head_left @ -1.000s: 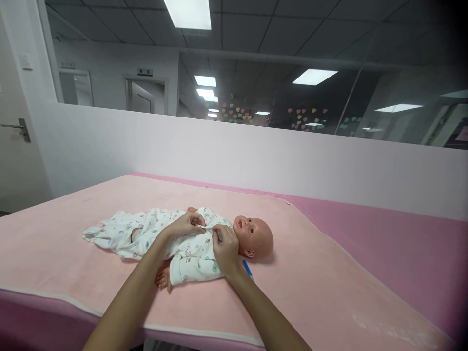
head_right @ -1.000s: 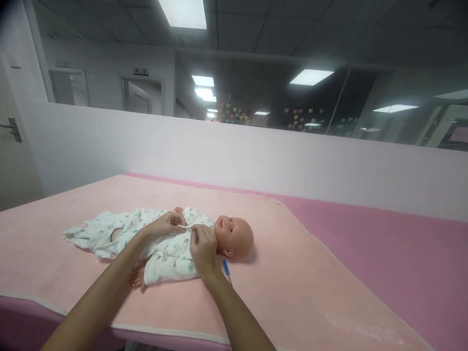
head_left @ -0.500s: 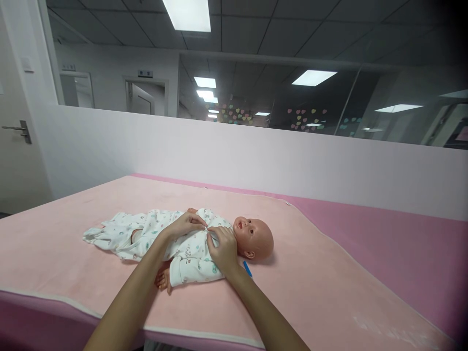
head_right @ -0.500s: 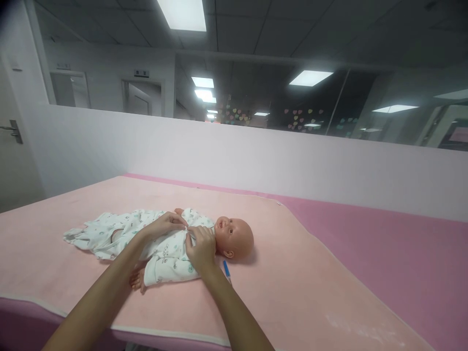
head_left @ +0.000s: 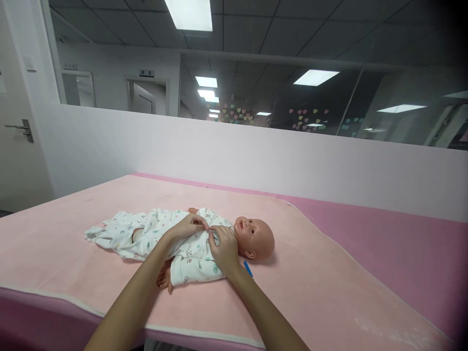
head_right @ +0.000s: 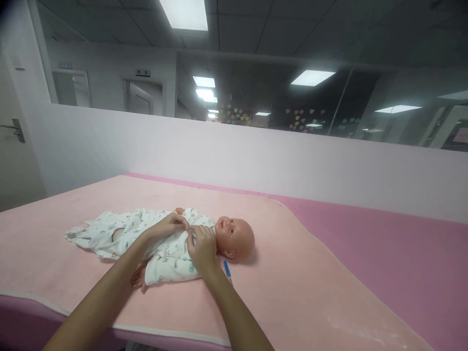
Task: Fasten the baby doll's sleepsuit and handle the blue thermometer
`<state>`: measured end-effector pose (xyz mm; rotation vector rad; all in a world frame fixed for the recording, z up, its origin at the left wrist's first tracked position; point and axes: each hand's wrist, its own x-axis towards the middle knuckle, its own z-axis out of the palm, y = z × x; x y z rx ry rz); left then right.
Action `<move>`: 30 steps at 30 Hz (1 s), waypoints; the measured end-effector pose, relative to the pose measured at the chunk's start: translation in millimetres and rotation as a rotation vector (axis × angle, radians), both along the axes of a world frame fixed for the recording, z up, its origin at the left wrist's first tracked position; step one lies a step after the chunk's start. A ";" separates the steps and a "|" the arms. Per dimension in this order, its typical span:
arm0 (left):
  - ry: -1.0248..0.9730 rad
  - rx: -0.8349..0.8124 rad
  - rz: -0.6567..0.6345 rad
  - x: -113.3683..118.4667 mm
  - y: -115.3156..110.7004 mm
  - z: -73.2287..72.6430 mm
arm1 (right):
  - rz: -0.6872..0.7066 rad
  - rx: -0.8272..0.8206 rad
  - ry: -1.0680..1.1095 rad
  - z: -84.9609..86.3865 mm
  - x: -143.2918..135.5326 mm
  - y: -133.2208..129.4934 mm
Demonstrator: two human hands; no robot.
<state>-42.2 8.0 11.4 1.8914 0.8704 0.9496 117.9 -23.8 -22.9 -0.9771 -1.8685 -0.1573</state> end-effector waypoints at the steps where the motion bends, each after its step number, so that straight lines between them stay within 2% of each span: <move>1: -0.005 -0.011 0.016 -0.1 -0.4 0.4 | 0.001 -0.001 0.001 0.2 0.1 -0.1; 8: 0.015 -0.039 0.007 -2.2 -2.8 1.2 | 0.002 0.026 0.019 -0.8 0.1 1.0; 13: -0.046 -0.030 0.023 -1.5 -4.9 1.6 | 0.002 0.030 0.037 -2.8 -0.3 2.6; 20: 0.035 -0.011 0.037 -3.6 -10.0 7.2 | 0.016 0.066 0.028 -1.6 0.5 1.2; 30: 0.020 -0.015 0.045 -3.2 -8.4 5.3 | 0.035 0.064 -0.009 -2.3 1.1 1.0</move>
